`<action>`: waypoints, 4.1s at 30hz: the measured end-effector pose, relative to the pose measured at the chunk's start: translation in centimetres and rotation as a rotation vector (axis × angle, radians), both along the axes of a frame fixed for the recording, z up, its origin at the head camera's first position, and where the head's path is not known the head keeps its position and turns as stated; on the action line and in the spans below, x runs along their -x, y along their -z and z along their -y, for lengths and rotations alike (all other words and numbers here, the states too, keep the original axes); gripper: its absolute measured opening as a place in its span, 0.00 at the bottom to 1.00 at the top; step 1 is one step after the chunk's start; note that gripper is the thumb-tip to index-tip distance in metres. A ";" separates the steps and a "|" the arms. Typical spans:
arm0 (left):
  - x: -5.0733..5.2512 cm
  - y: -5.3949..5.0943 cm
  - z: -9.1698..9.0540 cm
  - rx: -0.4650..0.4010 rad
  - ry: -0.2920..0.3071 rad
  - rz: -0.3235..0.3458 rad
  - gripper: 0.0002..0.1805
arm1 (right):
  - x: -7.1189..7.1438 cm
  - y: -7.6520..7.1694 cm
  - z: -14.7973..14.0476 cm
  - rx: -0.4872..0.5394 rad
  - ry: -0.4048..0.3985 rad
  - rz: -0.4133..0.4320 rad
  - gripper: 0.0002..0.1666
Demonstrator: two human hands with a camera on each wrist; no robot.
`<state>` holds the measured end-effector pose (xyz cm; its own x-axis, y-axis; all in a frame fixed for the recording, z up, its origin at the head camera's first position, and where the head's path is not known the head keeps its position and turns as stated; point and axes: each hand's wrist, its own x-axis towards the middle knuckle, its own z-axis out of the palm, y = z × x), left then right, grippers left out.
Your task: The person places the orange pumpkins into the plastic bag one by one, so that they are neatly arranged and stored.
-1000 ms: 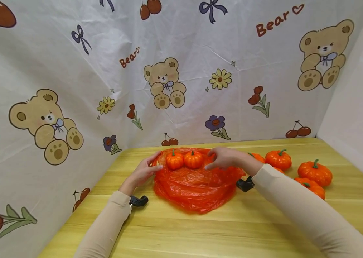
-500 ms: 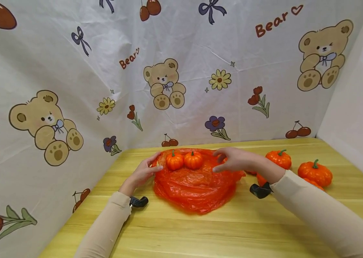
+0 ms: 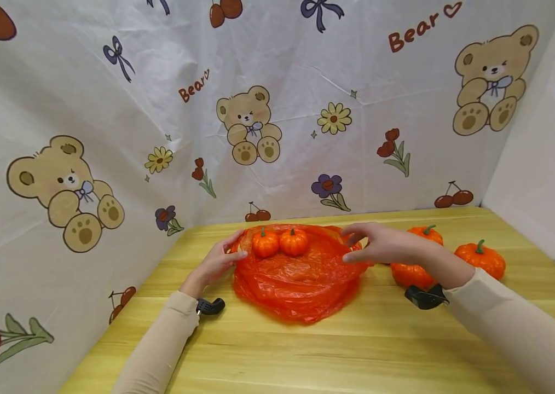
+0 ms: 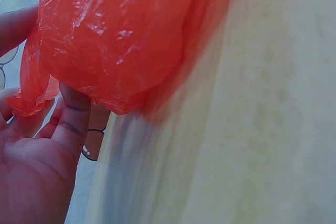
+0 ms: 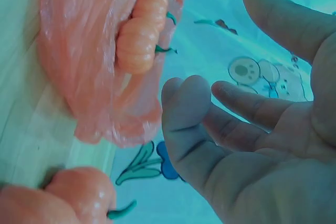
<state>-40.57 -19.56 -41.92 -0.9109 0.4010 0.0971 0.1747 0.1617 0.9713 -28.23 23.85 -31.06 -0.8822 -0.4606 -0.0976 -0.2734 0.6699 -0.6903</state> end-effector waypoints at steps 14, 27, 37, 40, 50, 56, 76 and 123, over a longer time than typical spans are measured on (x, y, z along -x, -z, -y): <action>0.1 -0.1 0.2 -0.004 0.014 0.011 0.46 | -2.0 -0.1 -4.5 -0.032 0.033 -0.098 0.42; -0.1 0.0 0.0 -0.001 0.020 0.009 0.46 | -3.8 1.0 -8.8 0.008 -0.008 -0.161 0.34; 0.2 0.1 0.3 -0.010 0.020 0.007 0.46 | -3.7 2.5 -12.7 0.054 0.016 -0.136 0.33; 0.2 0.1 0.4 -0.006 0.017 0.011 0.46 | -3.6 2.8 -14.2 0.054 0.034 -0.141 0.32; -0.1 -0.1 0.1 -0.021 0.014 0.025 0.45 | -3.8 3.8 -17.3 -0.037 0.124 -0.107 0.36; -0.1 -0.1 0.1 -0.029 0.003 0.032 0.45 | -3.9 4.6 -18.0 -0.069 0.158 -0.119 0.39; 0.2 0.1 0.1 -0.036 0.025 0.038 0.46 | -3.9 8.0 -20.9 0.079 0.112 -0.012 0.35; 0.0 -0.1 0.2 -0.018 0.018 0.027 0.45 | -4.3 9.2 -21.5 -0.133 0.068 -0.304 0.53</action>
<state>-40.56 -19.78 -41.79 -0.9060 0.4156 0.0804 0.1514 0.1408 0.9784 -23.96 45.32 -40.26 -0.9087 -0.4001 0.1192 -0.4044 0.7725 -0.4896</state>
